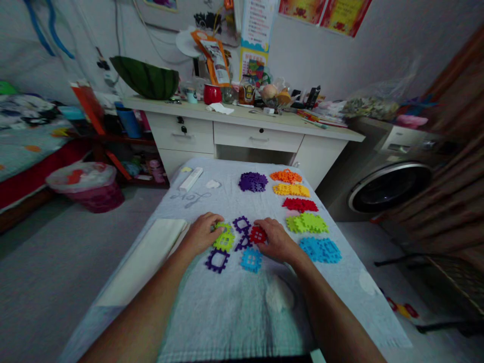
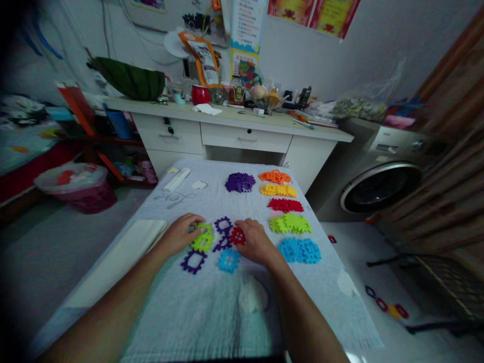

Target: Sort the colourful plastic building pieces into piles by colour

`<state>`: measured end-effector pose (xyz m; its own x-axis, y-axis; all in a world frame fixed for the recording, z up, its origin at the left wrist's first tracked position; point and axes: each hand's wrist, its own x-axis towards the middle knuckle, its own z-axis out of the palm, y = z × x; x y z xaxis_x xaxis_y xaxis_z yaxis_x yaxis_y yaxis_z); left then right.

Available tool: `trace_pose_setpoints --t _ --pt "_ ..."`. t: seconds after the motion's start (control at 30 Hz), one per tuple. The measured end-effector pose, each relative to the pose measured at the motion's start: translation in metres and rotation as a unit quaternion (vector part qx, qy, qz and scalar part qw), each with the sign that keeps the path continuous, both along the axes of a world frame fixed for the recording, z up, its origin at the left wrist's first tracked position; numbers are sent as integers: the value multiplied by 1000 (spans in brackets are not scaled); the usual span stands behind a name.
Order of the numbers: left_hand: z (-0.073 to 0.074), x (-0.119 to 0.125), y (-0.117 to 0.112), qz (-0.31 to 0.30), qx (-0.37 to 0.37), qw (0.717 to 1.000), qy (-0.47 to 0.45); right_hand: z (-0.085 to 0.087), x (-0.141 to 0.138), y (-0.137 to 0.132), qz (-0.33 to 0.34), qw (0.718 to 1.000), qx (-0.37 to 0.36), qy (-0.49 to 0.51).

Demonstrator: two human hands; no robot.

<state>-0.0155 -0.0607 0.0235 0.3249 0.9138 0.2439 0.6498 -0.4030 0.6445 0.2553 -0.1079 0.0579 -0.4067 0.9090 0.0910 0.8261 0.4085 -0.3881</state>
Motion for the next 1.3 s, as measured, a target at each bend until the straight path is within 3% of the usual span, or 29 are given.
trace_pose_setpoints --t 0.17,0.27,0.4,0.6,0.77,0.87,0.93,1.1,1.3 --pt "0 0 0 -3 5 1000 19 22 17 12 -21 999 33 -9" --pt "-1 1 1 -1 7 1000 27 37 45 31 -48 996 67 -17" --pt "-3 1 1 -1 10 1000 30 51 93 66 -139 987 68 -34" --pt "-2 1 2 12 7 1000 10 45 148 99 -238 969 -1 -59" --pt "-2 0 4 15 6 1000 6 34 161 97 -258 964 -23 -59" --pt "-4 -1 5 25 20 999 13 36 152 91 -306 950 18 -63" --pt "-6 -1 5 33 32 999 18 39 135 85 -300 951 60 -47" --pt "-6 0 4 46 51 997 27 41 61 54 -104 989 108 21" --pt "-3 2 1 52 56 996 42 21 -33 12 69 994 60 53"
